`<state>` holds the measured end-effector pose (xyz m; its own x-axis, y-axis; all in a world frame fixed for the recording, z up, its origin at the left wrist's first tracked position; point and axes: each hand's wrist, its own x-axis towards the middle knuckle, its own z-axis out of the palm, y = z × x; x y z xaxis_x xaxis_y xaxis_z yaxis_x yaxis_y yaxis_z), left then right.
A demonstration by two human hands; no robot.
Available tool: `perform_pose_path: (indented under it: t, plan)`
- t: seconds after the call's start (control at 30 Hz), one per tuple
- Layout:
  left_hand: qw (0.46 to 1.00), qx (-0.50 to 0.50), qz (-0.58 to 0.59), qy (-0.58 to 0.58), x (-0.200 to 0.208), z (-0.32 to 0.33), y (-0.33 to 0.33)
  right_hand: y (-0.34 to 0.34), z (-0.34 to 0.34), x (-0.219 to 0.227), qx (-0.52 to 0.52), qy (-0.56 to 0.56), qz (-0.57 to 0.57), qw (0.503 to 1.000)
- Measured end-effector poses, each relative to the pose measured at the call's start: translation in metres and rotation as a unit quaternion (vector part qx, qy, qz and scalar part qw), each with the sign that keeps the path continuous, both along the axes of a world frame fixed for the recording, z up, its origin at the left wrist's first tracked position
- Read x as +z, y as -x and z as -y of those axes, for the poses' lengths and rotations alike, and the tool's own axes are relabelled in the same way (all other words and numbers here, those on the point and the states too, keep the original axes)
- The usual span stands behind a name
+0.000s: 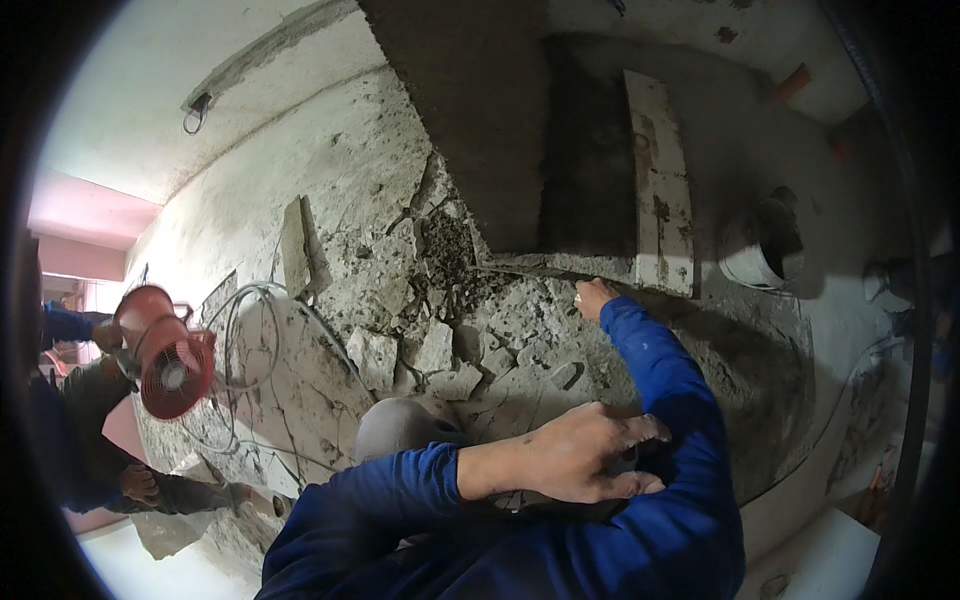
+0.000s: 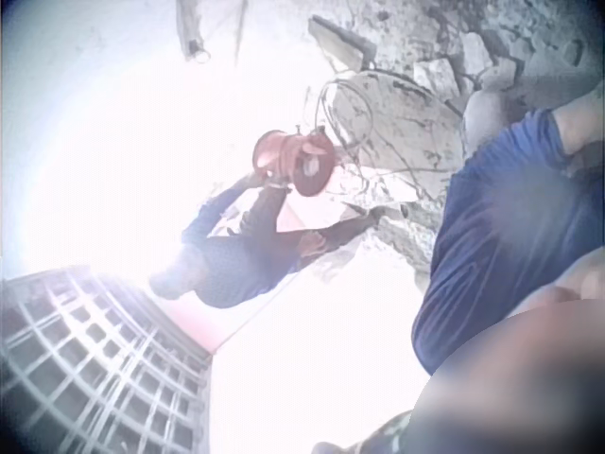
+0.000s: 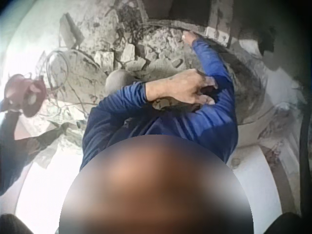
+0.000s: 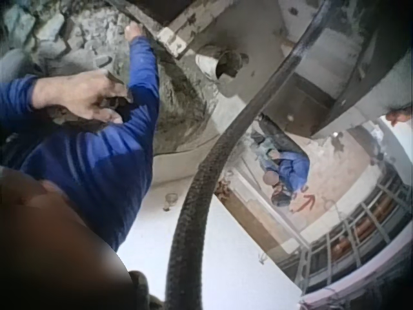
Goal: The person kneels and uses a trowel to apply and smooth plaster onto a vertical wall section. They repeatedly spread and level the material, then use a sponge to wipe the surface. Another person briefly measures the wall with a tape measure.
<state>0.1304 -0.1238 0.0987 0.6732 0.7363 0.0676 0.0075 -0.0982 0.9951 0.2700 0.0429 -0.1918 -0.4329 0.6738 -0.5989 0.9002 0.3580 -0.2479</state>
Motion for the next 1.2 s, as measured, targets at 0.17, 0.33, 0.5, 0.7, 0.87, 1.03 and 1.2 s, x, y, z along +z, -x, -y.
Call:
perform_pose_path:
  t: [0.17,0.33,0.5,0.7,0.87,1.03,1.2]
  plan:
    - [0.999,-0.019,-0.027,-0.023,-0.003,0.006,-0.001,-0.012,0.012,0.019,0.069,0.006,-0.016,0.997]
    - [0.997,0.028,0.057,-0.047,0.001,0.003,0.001,0.016,0.056,0.002,-0.027,0.03,-0.123,0.992]
    - [0.993,0.049,0.096,-0.055,0.006,0.003,0.011,0.088,0.1,0.007,-0.181,0.169,-0.2,0.948]
    - [0.989,0.059,0.116,-0.072,0.011,0.003,0.031,0.191,0.112,0.017,-0.242,0.003,-0.139,0.96]
    - [0.986,0.082,0.133,-0.066,0.019,0.005,0.061,0.221,0.099,-0.002,-0.376,0.117,-0.174,0.903]
    - [0.988,0.082,0.13,-0.028,0.029,-0.005,0.07,0.213,0.108,0.007,-0.033,-0.012,-0.098,0.995]
    - [0.993,0.045,0.101,-0.03,0.034,-0.016,0.078,0.171,0.166,0.095,-0.207,0.252,-0.004,0.945]
